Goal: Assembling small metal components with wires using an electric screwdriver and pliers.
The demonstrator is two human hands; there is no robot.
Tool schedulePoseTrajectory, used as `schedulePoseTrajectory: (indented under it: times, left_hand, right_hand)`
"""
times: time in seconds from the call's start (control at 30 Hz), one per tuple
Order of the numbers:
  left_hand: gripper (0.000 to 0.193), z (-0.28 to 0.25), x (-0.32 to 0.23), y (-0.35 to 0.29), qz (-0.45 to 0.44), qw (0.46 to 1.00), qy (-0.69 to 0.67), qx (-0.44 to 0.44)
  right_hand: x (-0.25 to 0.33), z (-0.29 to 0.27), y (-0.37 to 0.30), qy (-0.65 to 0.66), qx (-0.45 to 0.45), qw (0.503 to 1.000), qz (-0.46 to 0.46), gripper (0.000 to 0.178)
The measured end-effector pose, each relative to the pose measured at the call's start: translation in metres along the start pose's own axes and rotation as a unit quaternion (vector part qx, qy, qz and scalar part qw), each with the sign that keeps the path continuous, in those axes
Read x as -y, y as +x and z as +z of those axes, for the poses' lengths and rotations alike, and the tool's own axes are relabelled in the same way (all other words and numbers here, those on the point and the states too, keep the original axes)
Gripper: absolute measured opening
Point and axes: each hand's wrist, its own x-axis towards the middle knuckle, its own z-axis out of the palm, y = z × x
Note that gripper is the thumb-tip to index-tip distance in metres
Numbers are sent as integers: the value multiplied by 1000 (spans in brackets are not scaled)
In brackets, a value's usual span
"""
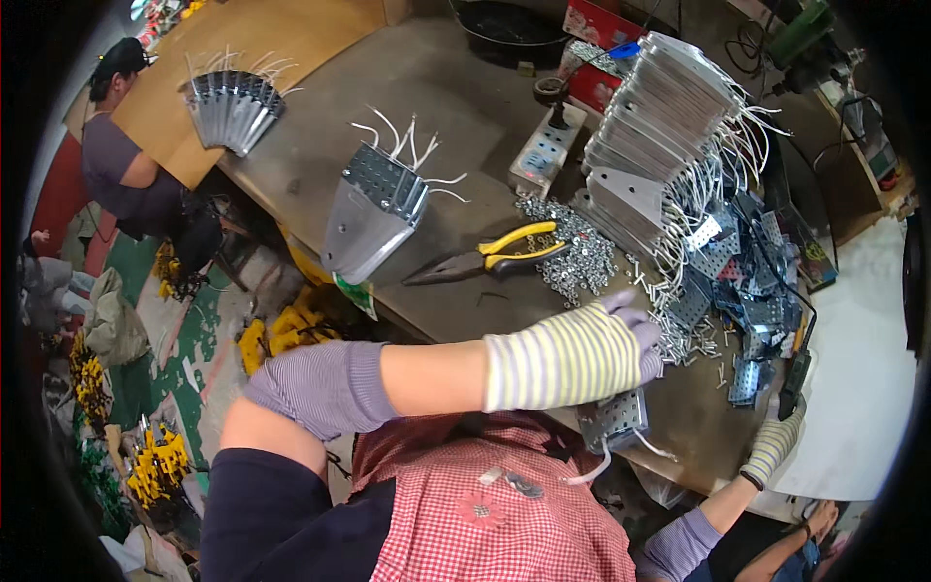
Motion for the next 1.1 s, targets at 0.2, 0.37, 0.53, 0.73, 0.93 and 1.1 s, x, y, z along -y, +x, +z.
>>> schedulePoseTrajectory:
  times: [0.2, 0.37, 0.53, 0.73, 0.93, 1.1]
  left_hand:
    - [57, -37, -10, -100, -256, 743, -561, -263]
    - [48, -73, -1, -150, -348, 623, -472, -518]
    - [64, -96, 57, -183, -358, 816, 81, -447]
    - [78, -74, 60, -157, -457, 780, 335, -267]
    - [74, -74, 65, -162, -415, 800, 235, -364]
    - [81, -74, 68, -151, -411, 809, 259, -331]
  right_hand:
    - [15, -1, -8, -12, 8, 999, 35, 56]
    - [27, -4, -20, 64, -83, 994, 22, 47]
    - [94, -12, -50, 247, -73, 961, -102, 37]
    - [143, 3, -92, 277, -3, 929, -246, 31]
    - [170, 11, -111, 276, 17, 913, -300, 26]
    - [170, 16, -112, 340, 80, 893, -285, 24]
